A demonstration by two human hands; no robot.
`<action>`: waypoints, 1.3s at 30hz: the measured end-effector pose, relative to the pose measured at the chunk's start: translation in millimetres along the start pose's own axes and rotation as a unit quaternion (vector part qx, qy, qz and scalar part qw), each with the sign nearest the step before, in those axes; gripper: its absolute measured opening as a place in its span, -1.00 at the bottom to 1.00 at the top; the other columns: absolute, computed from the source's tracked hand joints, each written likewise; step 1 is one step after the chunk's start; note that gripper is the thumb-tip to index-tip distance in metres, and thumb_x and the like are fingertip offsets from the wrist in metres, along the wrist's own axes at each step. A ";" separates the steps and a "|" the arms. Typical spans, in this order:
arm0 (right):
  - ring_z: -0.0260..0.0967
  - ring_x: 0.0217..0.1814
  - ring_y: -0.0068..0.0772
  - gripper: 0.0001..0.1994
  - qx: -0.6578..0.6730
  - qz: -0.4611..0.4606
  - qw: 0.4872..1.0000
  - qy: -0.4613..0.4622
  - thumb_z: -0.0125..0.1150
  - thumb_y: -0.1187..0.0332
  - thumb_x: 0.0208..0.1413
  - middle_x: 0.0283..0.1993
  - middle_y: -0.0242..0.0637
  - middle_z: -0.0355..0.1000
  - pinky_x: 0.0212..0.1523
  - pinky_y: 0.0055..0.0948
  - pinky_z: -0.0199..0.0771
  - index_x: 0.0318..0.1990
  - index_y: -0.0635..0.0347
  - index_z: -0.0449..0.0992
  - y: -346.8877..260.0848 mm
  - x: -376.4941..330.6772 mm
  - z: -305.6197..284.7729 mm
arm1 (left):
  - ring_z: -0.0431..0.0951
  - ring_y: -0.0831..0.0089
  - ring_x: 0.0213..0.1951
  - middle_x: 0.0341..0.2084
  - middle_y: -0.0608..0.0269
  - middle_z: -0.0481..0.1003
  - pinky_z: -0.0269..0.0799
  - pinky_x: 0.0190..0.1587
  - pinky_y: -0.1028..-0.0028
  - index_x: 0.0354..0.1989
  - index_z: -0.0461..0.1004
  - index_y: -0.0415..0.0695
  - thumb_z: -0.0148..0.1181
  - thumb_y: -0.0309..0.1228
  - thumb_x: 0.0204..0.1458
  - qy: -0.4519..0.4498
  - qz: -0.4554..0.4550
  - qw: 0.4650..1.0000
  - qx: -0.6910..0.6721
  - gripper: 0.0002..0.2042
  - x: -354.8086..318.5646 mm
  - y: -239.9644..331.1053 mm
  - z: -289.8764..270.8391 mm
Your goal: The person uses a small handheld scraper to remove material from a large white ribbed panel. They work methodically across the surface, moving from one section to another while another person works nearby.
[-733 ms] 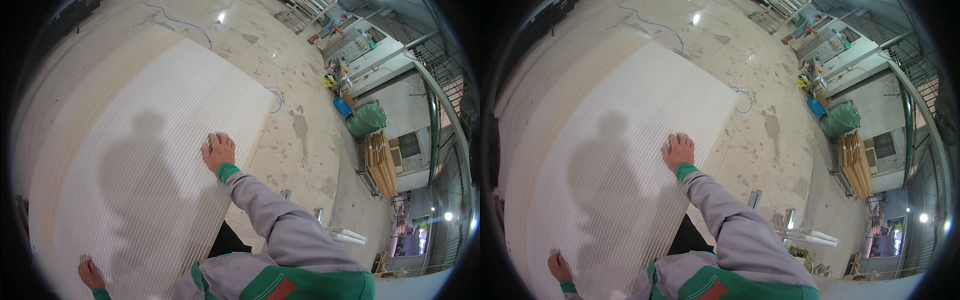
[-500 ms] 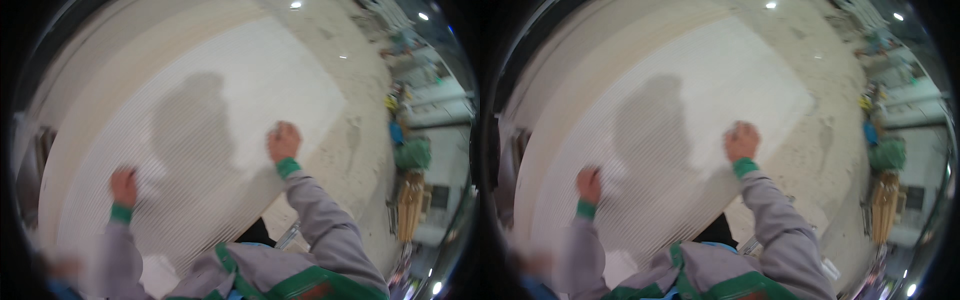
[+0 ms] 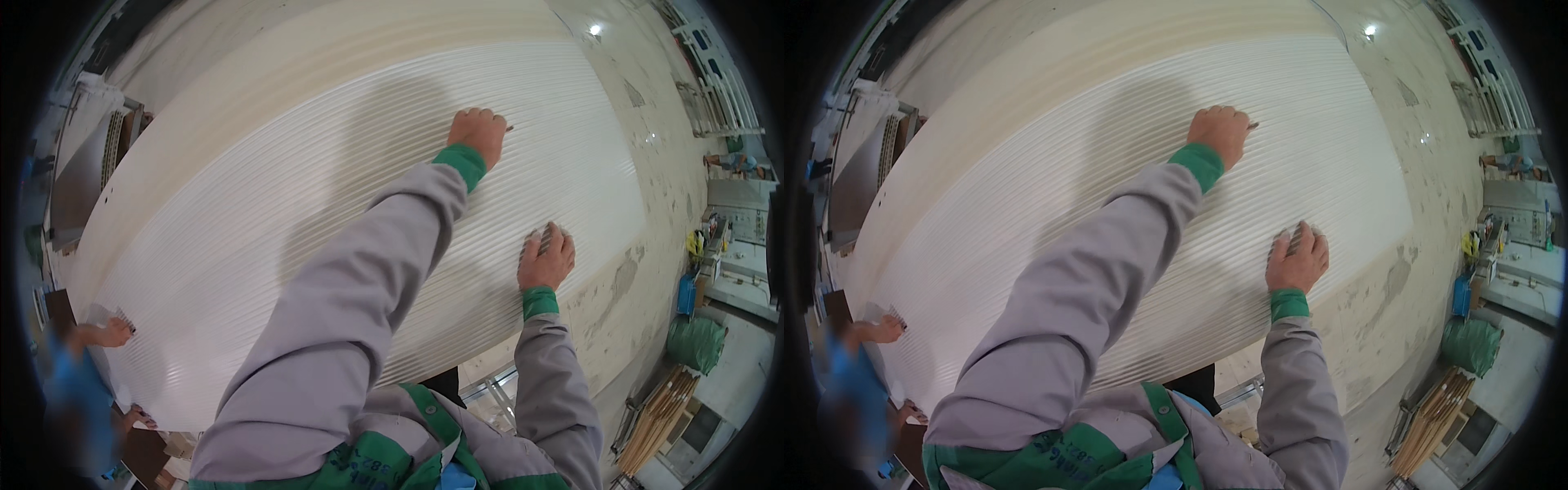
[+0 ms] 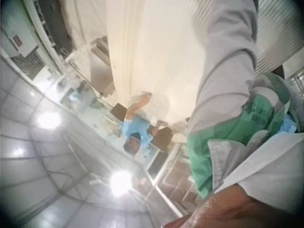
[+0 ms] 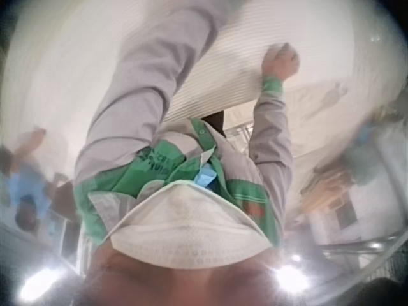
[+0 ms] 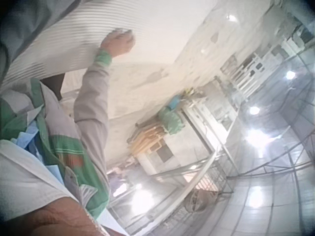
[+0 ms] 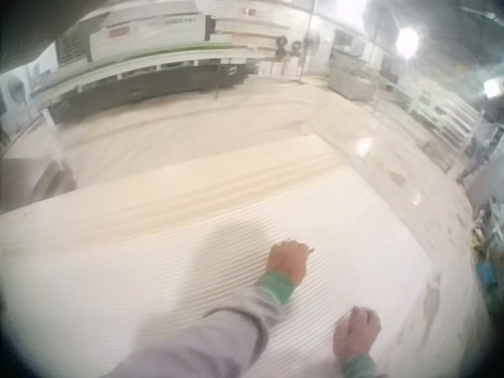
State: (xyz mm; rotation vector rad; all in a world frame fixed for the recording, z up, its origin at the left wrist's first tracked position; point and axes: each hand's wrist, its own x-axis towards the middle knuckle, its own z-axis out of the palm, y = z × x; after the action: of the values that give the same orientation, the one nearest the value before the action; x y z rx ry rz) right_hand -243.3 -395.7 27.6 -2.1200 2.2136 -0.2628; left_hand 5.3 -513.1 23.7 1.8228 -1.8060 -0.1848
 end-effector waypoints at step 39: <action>0.05 0.49 0.07 -0.48 -0.021 -0.038 0.999 0.024 0.10 0.13 0.28 0.37 0.05 0.23 0.48 0.03 -0.02 0.31 0.17 0.36 11.9 -4.6 12.2 | 0.56 0.13 -0.26 -0.39 0.16 0.56 0.50 -0.20 0.18 -0.28 0.60 -0.11 0.27 -0.35 0.11 0.015 -0.024 0.999 0.023 -0.89 -161.3 -114.7 -116.0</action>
State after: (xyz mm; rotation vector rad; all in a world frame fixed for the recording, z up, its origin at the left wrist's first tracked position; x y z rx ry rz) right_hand -252.8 -391.6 13.3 -2.2472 2.1849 -0.2766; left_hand 147.4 -333.0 20.0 1.8927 -1.7606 -0.1338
